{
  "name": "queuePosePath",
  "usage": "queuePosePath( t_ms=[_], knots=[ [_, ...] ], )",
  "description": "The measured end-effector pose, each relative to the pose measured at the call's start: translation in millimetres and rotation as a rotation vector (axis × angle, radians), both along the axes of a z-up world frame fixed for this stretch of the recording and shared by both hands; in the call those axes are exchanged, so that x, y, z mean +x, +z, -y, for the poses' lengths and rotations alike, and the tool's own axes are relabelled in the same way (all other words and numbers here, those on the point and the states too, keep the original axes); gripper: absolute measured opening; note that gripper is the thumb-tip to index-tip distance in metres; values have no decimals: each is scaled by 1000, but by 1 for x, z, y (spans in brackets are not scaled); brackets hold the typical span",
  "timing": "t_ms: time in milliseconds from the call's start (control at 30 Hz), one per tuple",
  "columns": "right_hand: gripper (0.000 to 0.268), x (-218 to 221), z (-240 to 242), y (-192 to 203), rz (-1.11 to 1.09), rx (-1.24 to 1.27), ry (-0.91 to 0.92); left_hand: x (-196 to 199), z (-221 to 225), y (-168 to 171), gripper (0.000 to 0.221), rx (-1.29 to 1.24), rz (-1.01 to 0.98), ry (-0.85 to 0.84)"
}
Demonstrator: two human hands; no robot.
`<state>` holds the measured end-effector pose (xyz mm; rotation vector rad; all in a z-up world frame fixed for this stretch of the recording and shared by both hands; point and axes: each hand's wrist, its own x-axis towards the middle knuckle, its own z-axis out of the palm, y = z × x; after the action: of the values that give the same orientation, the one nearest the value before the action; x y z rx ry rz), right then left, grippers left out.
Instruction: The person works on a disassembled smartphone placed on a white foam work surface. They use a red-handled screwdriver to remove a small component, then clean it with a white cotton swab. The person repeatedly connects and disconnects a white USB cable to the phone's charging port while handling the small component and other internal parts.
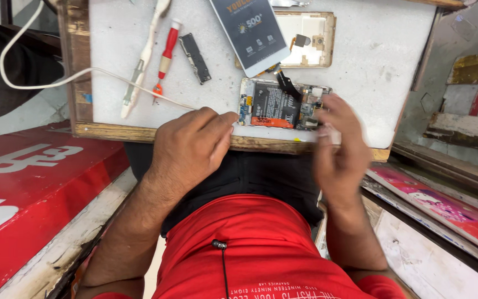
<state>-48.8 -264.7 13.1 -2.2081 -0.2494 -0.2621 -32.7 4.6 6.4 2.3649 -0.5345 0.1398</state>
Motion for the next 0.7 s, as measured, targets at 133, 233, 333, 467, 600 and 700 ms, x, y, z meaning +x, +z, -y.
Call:
queuePosePath(
  t_ms=[133,233,333,467,600,700],
  knots=[
    [18,2,28,7,-96,-14,-155,5,12,-5,26,4,-8,19],
    [14,12,35,9,-122,-241,-67,7,20,-11,26,-2,2,29],
    [15,22,33,11,-140,-332,112,6,21,-19,26,-53,69,18],
    [15,20,20,12,-168,-372,106,1,16,-27,27,-194,107,59],
    [15,12,10,11,-162,-370,68,-1,15,-33,27,-318,74,121],
    [18,2,4,7,-243,173,32,-1,11,-29,22,-400,-45,183]
  ],
)
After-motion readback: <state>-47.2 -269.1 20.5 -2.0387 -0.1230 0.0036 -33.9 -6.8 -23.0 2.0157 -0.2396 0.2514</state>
